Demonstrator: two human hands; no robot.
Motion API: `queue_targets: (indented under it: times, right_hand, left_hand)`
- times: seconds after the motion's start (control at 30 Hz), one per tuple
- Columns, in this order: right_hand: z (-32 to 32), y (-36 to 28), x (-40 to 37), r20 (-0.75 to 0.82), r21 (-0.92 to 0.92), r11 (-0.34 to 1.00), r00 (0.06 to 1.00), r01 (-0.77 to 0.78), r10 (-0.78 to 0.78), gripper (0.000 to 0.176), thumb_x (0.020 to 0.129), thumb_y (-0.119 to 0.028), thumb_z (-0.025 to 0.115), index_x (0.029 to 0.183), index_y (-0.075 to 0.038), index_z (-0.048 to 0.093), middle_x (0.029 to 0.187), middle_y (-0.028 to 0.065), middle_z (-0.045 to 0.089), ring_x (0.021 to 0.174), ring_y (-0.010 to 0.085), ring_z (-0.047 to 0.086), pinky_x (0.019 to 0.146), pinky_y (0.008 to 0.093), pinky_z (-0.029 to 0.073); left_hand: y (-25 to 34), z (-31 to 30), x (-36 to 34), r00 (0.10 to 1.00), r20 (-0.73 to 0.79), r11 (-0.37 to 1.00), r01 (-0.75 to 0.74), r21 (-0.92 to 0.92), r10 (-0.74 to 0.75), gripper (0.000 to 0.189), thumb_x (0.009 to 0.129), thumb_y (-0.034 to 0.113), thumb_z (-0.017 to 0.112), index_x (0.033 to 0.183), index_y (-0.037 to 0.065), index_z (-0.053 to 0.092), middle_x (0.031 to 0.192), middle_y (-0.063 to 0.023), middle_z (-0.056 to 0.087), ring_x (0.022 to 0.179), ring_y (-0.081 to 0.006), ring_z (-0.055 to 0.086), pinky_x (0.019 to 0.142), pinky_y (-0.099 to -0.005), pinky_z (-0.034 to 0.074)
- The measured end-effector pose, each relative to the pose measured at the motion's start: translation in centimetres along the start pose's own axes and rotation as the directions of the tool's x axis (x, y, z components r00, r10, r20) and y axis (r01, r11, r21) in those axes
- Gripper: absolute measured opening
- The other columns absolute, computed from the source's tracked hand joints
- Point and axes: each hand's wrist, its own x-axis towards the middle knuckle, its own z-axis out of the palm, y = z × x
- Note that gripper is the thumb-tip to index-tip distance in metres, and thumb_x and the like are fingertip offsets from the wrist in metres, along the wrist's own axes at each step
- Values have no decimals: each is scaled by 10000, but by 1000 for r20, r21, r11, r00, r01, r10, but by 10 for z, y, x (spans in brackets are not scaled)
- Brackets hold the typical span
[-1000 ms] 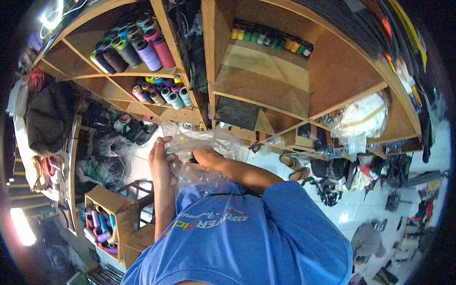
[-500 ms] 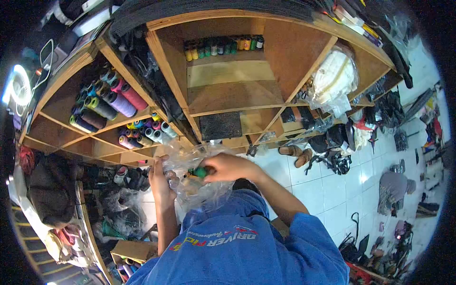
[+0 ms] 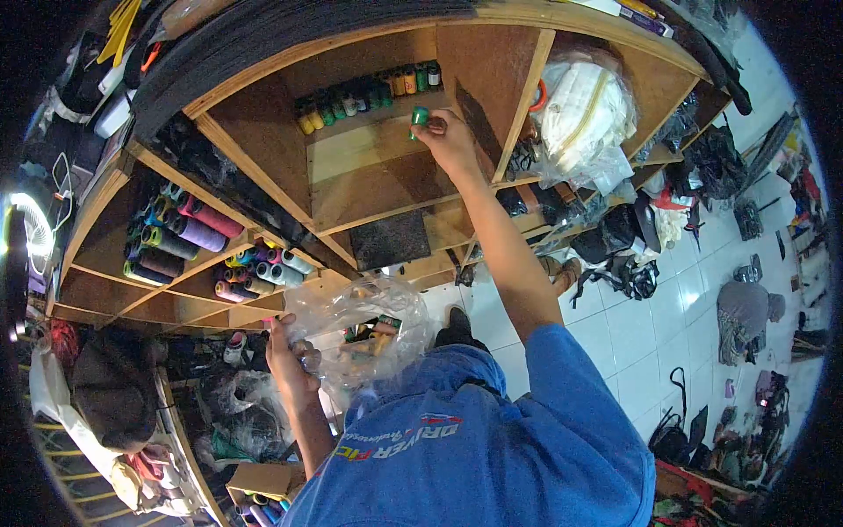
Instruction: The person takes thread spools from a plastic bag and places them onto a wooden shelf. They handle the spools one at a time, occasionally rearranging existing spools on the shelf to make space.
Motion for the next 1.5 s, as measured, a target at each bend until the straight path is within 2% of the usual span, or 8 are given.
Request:
queue_targets:
  times: [0.13, 0.2, 0.27, 0.33, 0.83, 1.03, 1.33, 1.5]
  right_hand:
    - [11, 13, 36, -26, -88, 994, 998, -60, 58, 381, 786, -222, 718, 1063, -21, 551, 965, 61, 652, 926, 170, 612, 817, 304, 459]
    - [24, 47, 72, -34, 223, 972, 996, -73, 83, 325, 770, -214, 731, 1004, -35, 594, 871, 35, 643, 822, 136, 598, 763, 283, 464]
    - [31, 57, 87, -67, 168, 986, 998, -6, 17, 295, 766, -213, 734, 982, -49, 618, 844, 36, 645, 791, 136, 604, 745, 291, 476]
    - [33, 49, 91, -77, -259, 957, 984, 134, -158, 292, 772, -218, 728, 995, -62, 622, 882, 65, 658, 832, 169, 627, 762, 328, 495]
    - [69, 73, 144, -127, -468, 877, 975, 105, -184, 334, 753, -205, 724, 1034, -65, 613, 967, 116, 661, 874, 224, 654, 759, 360, 513]
    - [73, 69, 142, -168, -513, 848, 952, 136, -255, 359, 729, -179, 722, 1053, -75, 608, 982, 126, 659, 884, 244, 650, 766, 363, 510]
    - [69, 74, 128, -208, -299, 940, 950, 165, -233, 298, 762, -223, 711, 992, -68, 604, 988, 110, 660, 890, 231, 650, 784, 345, 504]
    - [35, 27, 30, 312, 215, 940, 930, -266, 193, 302, 829, -273, 661, 1005, -37, 593, 962, 81, 660, 846, 185, 649, 761, 326, 510]
  left_hand:
    - [-3, 9, -9, 998, -55, 998, 39, -39, -41, 350, 940, 367, 473, 954, 28, 561, 682, -22, 494, 431, -65, 398, 361, -201, 314]
    - [0, 16, -18, 996, -77, 999, 34, -32, -36, 358, 943, 370, 459, 953, 27, 561, 665, -22, 486, 426, -68, 394, 360, -202, 313]
    - [0, 22, -23, 993, -115, 999, 22, -26, -25, 361, 947, 371, 446, 953, 29, 561, 647, -21, 478, 420, -69, 388, 357, -204, 310]
    - [-3, 26, -26, 986, -168, 1000, 7, -22, -11, 358, 950, 369, 434, 954, 33, 560, 630, -19, 470, 415, -69, 380, 352, -208, 306]
    - [-25, 39, -37, 938, -343, 997, 16, -76, -41, 333, 917, 411, 491, 964, 87, 554, 523, 26, 345, 390, -73, 314, 353, -216, 233]
    - [-32, 31, -35, 946, -322, 990, -6, -140, -40, 351, 932, 392, 465, 942, 54, 559, 680, -24, 510, 431, -77, 389, 348, -219, 284]
    - [-26, 38, -36, 949, -305, 992, 39, -120, -75, 350, 941, 379, 444, 955, 48, 557, 628, -15, 466, 412, -72, 358, 337, -215, 268]
    - [-20, 51, -31, 972, -231, 993, 17, -120, -45, 324, 958, 349, 419, 942, 52, 549, 550, 4, 424, 370, -55, 319, 336, -193, 239]
